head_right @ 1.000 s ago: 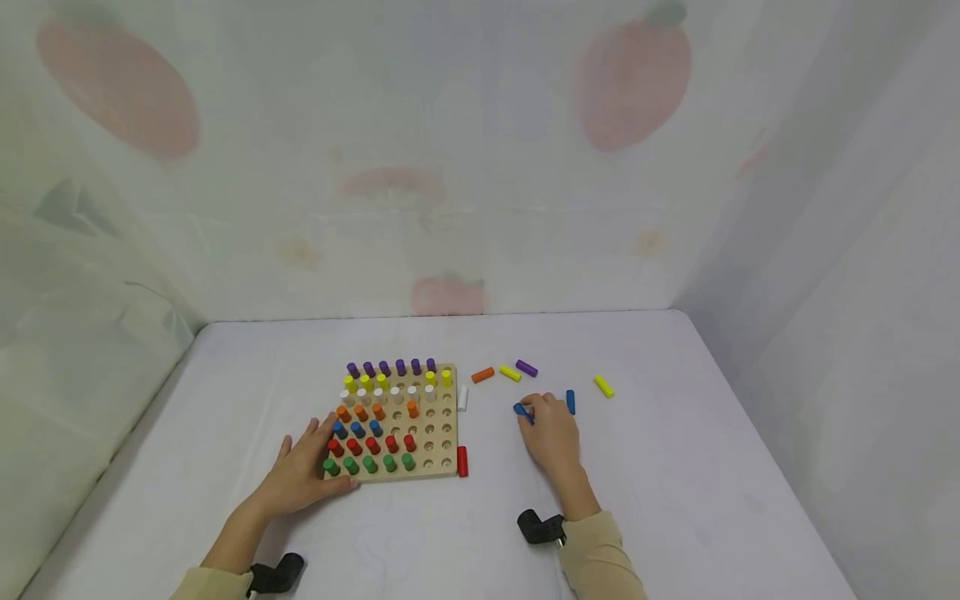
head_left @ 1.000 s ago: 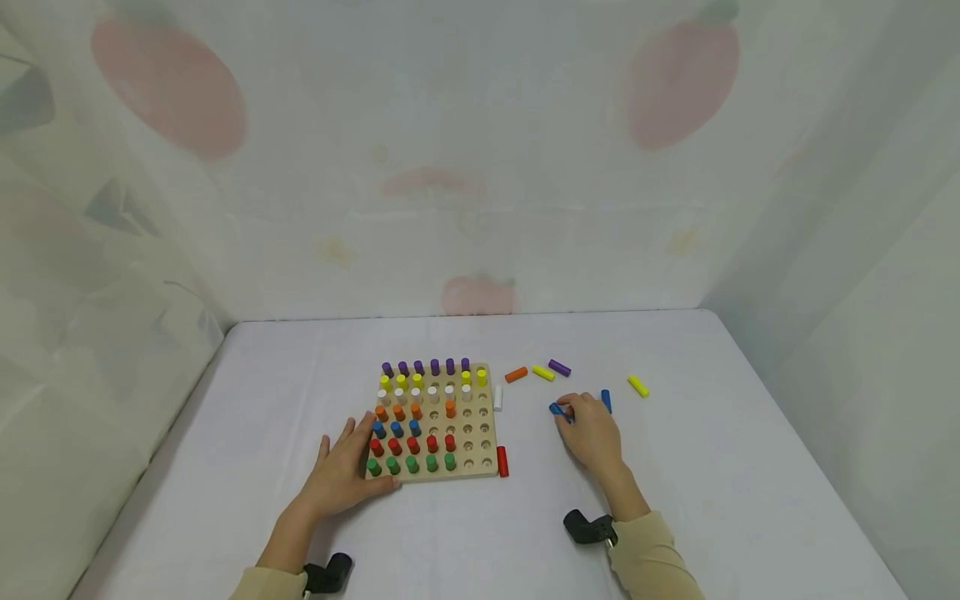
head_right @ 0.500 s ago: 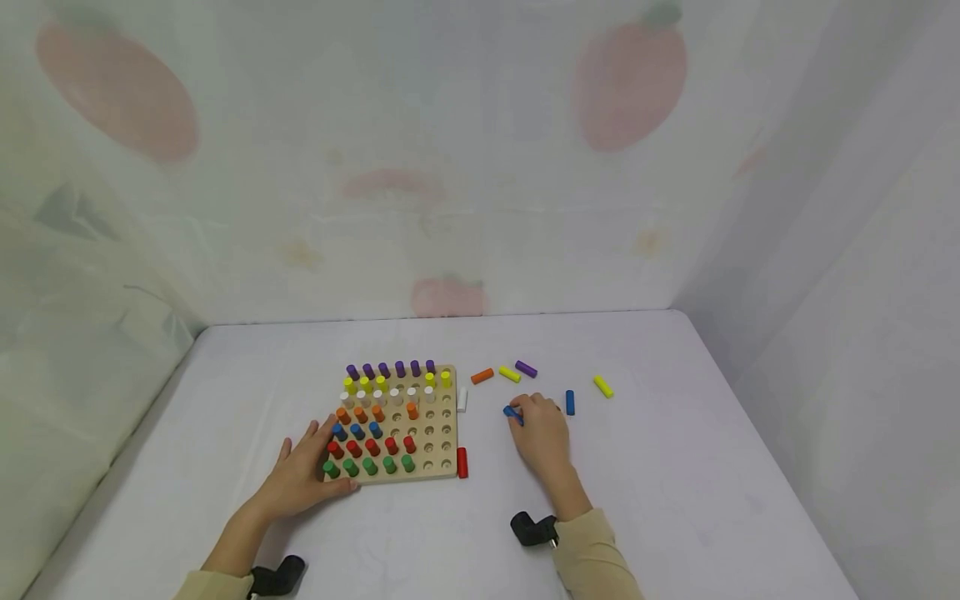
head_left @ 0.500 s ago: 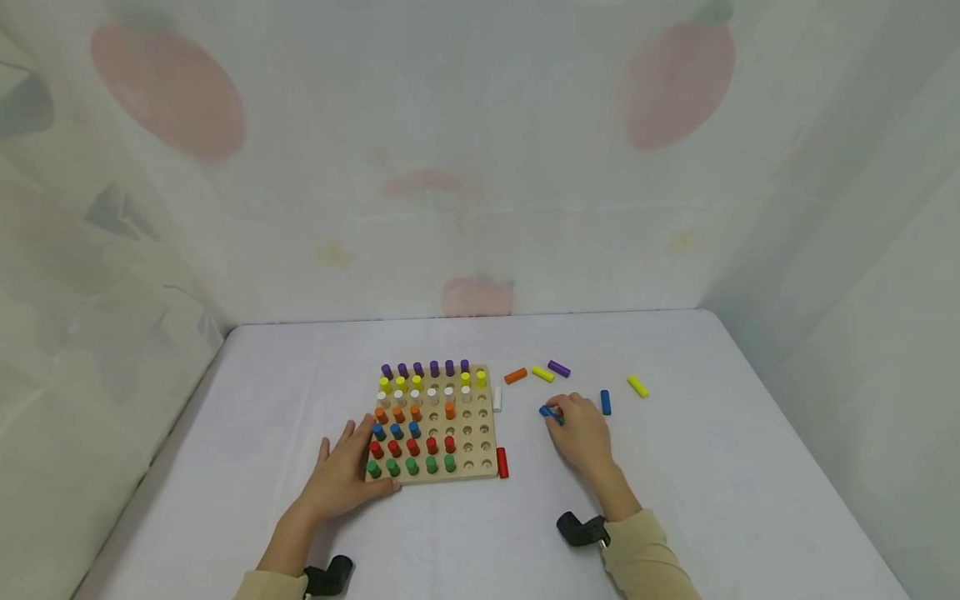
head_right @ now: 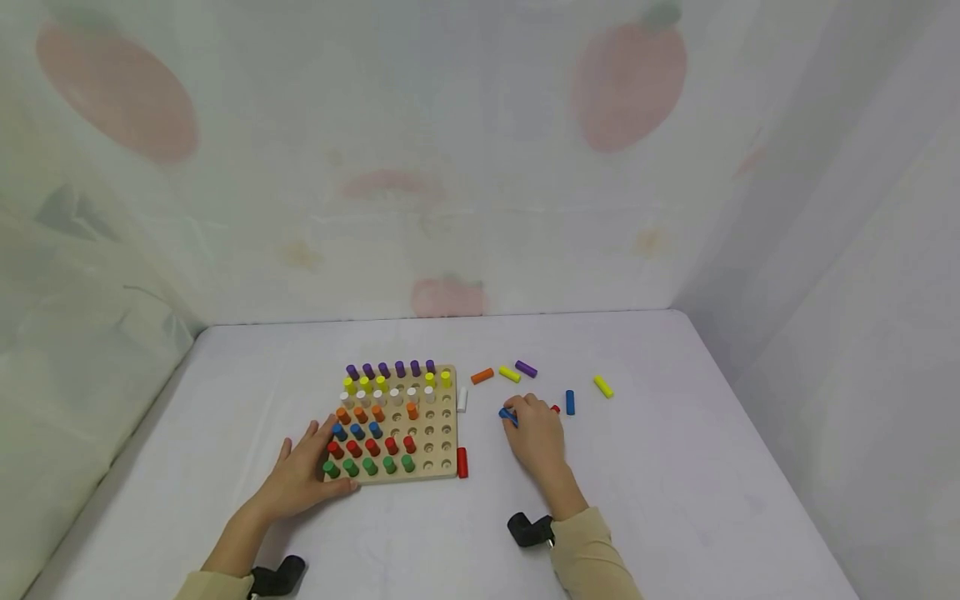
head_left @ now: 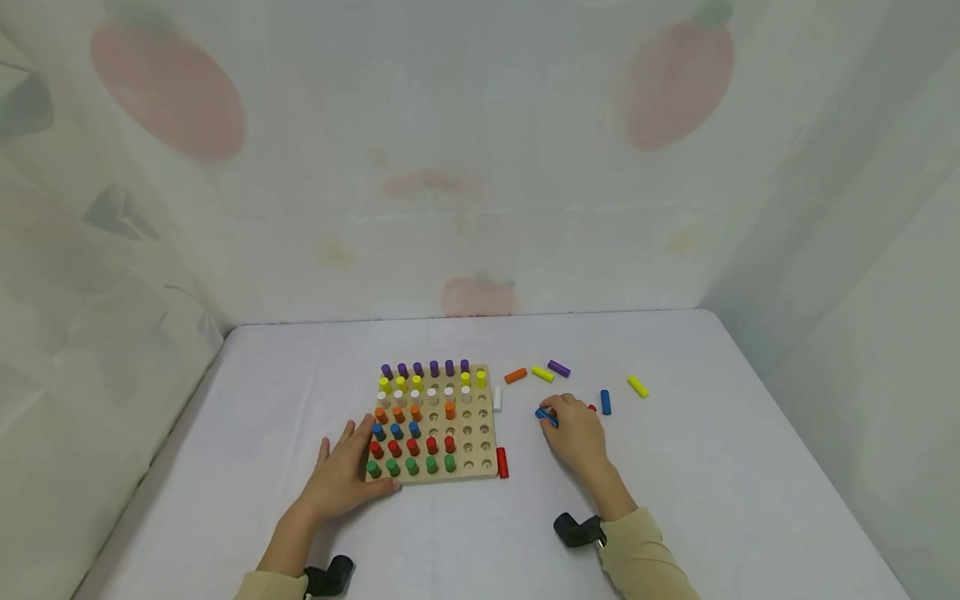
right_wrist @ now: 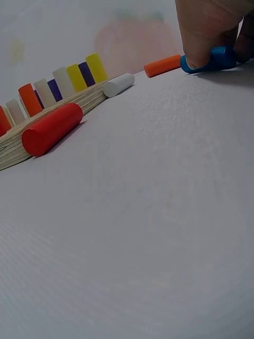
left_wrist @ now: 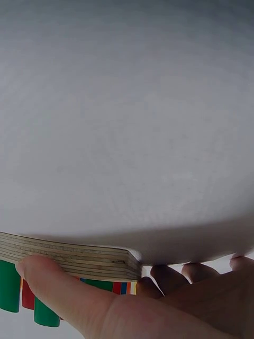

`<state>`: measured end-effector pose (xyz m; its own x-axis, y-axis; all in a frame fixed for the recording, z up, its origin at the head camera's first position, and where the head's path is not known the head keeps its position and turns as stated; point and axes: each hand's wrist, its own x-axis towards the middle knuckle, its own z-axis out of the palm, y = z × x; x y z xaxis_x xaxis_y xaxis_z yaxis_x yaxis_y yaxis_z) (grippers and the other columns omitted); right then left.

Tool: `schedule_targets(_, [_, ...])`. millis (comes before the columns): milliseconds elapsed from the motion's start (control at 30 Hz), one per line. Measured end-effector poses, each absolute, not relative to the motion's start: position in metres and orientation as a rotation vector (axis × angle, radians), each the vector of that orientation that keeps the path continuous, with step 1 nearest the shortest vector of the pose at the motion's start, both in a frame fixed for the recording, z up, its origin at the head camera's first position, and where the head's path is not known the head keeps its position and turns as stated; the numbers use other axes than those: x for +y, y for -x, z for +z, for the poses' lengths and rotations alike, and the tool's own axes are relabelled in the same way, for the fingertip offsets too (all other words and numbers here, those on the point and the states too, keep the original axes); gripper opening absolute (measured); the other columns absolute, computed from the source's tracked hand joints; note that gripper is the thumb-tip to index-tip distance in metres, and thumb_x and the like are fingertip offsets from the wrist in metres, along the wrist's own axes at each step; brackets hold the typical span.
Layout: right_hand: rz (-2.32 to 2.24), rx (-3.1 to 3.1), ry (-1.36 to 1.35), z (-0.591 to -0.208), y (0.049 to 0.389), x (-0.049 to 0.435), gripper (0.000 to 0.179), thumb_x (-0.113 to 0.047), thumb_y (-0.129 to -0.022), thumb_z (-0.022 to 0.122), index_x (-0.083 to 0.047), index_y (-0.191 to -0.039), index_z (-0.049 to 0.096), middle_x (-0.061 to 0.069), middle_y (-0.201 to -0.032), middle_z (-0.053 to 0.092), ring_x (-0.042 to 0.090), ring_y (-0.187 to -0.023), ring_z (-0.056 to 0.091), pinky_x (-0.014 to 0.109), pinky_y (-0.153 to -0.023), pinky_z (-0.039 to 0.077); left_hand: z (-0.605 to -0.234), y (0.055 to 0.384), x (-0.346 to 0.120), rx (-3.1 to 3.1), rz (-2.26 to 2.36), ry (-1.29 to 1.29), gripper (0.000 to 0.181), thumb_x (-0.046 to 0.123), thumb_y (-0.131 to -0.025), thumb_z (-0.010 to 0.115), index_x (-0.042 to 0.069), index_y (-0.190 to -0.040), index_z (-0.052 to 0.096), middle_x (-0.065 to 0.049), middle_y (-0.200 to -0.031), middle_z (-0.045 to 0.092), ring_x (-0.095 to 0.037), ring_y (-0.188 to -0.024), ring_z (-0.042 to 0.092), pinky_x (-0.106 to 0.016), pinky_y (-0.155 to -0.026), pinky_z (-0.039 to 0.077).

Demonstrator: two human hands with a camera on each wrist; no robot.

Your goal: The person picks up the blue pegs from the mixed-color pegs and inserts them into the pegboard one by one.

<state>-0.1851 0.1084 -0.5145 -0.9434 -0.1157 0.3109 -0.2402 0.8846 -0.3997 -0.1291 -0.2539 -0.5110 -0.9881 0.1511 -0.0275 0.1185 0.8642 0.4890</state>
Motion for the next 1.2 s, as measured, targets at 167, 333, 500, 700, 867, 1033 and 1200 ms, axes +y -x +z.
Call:
schedule_targets(167, [0.612,-2.755,-0.281,-0.517,0.186,0.109,0.019,-0.016,-0.075,0.075,-0.011,-0.092,0.069,0.004,-0.081,0.062,0.017,-0.067,0.057,0.028,-0.057,0.047,-0.511,0.129,-0.254,2.968,0.78,-0.217,0.116,0.064,-0.06,0.073,0.006,-0.146,0.022,-0.016,-0.149,0.028,-0.041,-0.138,0.015,-0.067,-0.104,0.002])
schedule_targets(333, [0.62,-2.747,-0.287,-0.518,0.186,0.109,0.018,-0.015,-0.075,0.075,-0.011,-0.091,0.069,0.003,-0.079,0.061,0.017,-0.066,0.056,0.028,-0.056,0.046,-0.511,0.13,-0.254,2.969,0.775,-0.219,0.115,0.063,-0.06,0.074,0.006,-0.146,0.023,-0.017,-0.149,0.028,-0.041,-0.138,0.015,-0.067,-0.104,0.002])
schedule_targets(500, [0.659,-2.768,-0.267,-0.517,0.186,0.109,0.018,-0.014,-0.077,0.073,-0.011,-0.093,0.069,0.004,-0.082,0.062,0.018,-0.069,0.057,0.029,-0.06,0.048,-0.511,0.13,-0.254,2.965,0.769,-0.213,0.116,0.064,-0.06,0.073,0.006,-0.146,0.022,-0.017,-0.149,0.028,-0.041,-0.138,0.015,-0.067,-0.104,0.002])
schedule_targets(700, [0.721,-2.787,-0.231,-0.515,0.187,0.11,0.017,-0.014,-0.08,0.07,-0.011,-0.097,0.069,0.003,-0.084,0.063,0.018,-0.074,0.057,0.03,-0.063,0.048,-0.513,0.13,-0.255,2.963,0.769,-0.206,0.117,0.065,-0.059,0.073,0.007,-0.146,0.022,-0.017,-0.149,0.028,-0.041,-0.138,0.015,-0.067,-0.105,0.001])
schedule_targets(867, [0.735,-2.783,-0.226,-0.514,0.187,0.111,0.017,-0.014,-0.081,0.069,-0.012,-0.098,0.068,0.003,-0.084,0.065,0.018,-0.074,0.057,0.029,-0.063,0.048,-0.513,0.131,-0.255,2.962,0.771,-0.21,0.117,0.066,-0.059,0.072,0.007,-0.147,0.022,-0.016,-0.149,0.028,-0.041,-0.138,0.015,-0.067,-0.104,0.001])
schedule_targets(1033, [0.755,-2.739,-0.248,-0.511,0.186,0.111,0.017,-0.014,-0.081,0.068,-0.011,-0.098,0.068,0.003,-0.084,0.064,0.018,-0.073,0.057,0.029,-0.061,0.047,-0.513,0.131,-0.255,2.959,0.764,-0.204,0.117,0.066,-0.059,0.072,0.007,-0.147,0.021,-0.017,-0.149,0.027,-0.041,-0.138,0.014,-0.067,-0.105,0.001])
schedule_targets(1200, [0.807,-2.762,-0.228,-0.508,0.186,0.107,0.018,-0.014,-0.083,0.067,-0.012,-0.101,0.067,0.002,-0.086,0.064,0.015,-0.074,0.059,0.027,-0.063,0.05,-0.514,0.13,-0.255,2.96,0.759,-0.2,0.117,0.066,-0.059,0.072,0.008,-0.147,0.021,-0.016,-0.15,0.026,-0.041,-0.139,0.014,-0.067,-0.105,0.0])
